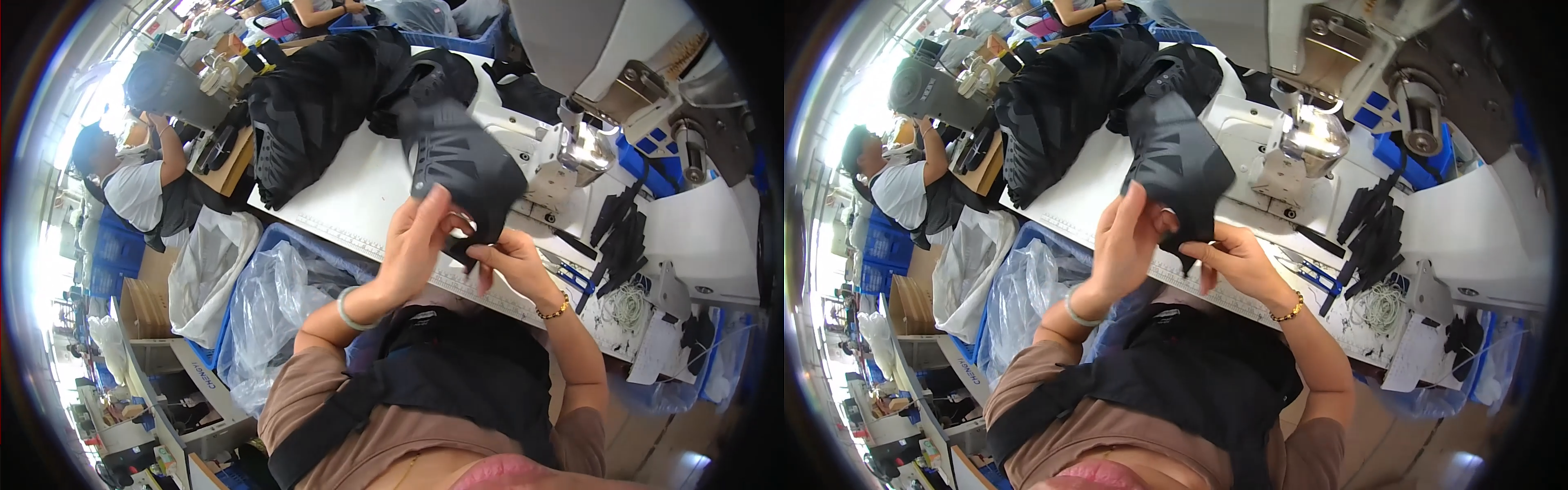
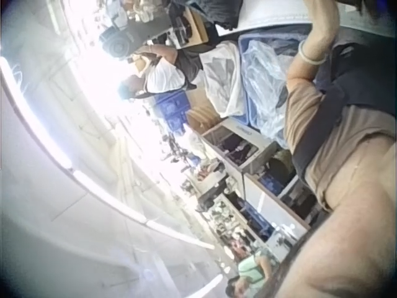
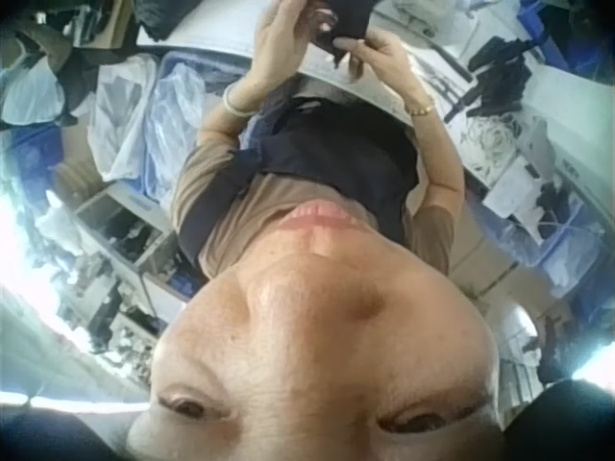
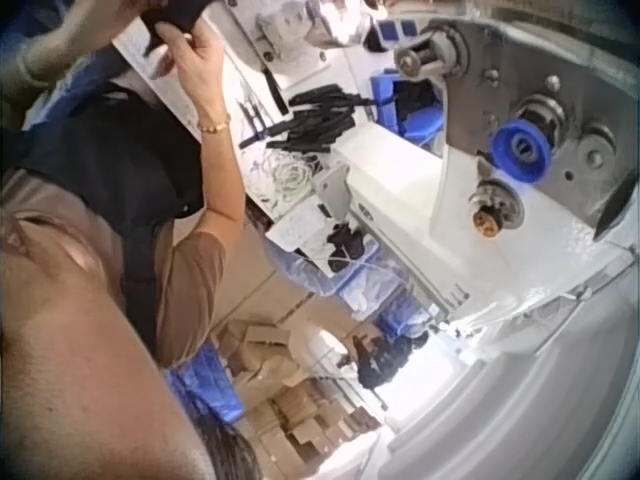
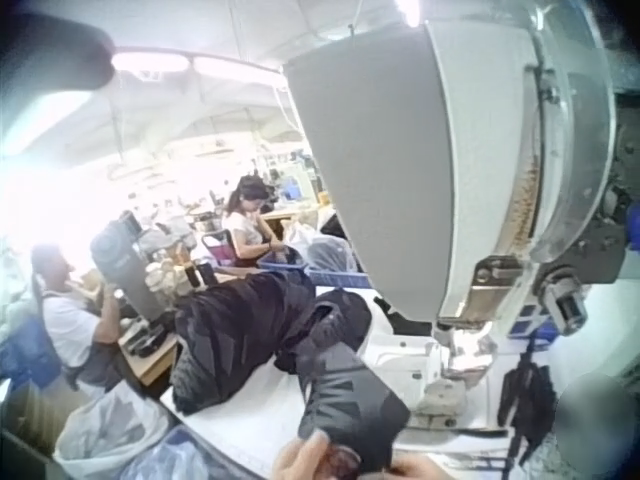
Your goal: Stitching various components of a shoe using an industrial sewing machine.
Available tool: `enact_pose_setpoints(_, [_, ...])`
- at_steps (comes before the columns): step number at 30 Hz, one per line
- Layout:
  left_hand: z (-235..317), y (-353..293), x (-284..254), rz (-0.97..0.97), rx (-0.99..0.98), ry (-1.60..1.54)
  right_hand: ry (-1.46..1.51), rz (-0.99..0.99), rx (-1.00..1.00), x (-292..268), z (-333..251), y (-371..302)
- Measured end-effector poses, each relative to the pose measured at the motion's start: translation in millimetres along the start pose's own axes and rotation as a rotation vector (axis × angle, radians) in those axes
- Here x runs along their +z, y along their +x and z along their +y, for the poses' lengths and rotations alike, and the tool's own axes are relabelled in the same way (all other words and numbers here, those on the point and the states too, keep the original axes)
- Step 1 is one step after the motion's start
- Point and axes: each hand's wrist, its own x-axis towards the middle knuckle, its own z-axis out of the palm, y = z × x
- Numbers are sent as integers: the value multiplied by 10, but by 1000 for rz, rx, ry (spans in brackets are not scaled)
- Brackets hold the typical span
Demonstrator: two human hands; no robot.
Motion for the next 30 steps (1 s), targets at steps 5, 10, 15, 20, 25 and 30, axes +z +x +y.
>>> enact_pose_setpoints(5, [320,139,162,-421,164,1140,-229,114,-60,-20,-331,-175])
enact_pose_setpoints(10, [226,476,377,-90,350,1070,170,217,-4,-129,-502,-204])
enact_pose_setpoints(15, [-47,1074,631,-210,387,980,84,480,-371,-225,-620,-220])
enact_pose_setpoints(20, [-301,1495,644,-354,229,629,43,642,-460,-235,-545,-130])
enact_pose_setpoints(25, [-404,1556,648,-333,195,560,-13,651,-474,-316,-507,-149])
enact_pose_setpoints(30, [-337,1628,571,-375,253,739,-101,672,-387,-325,-532,-160])
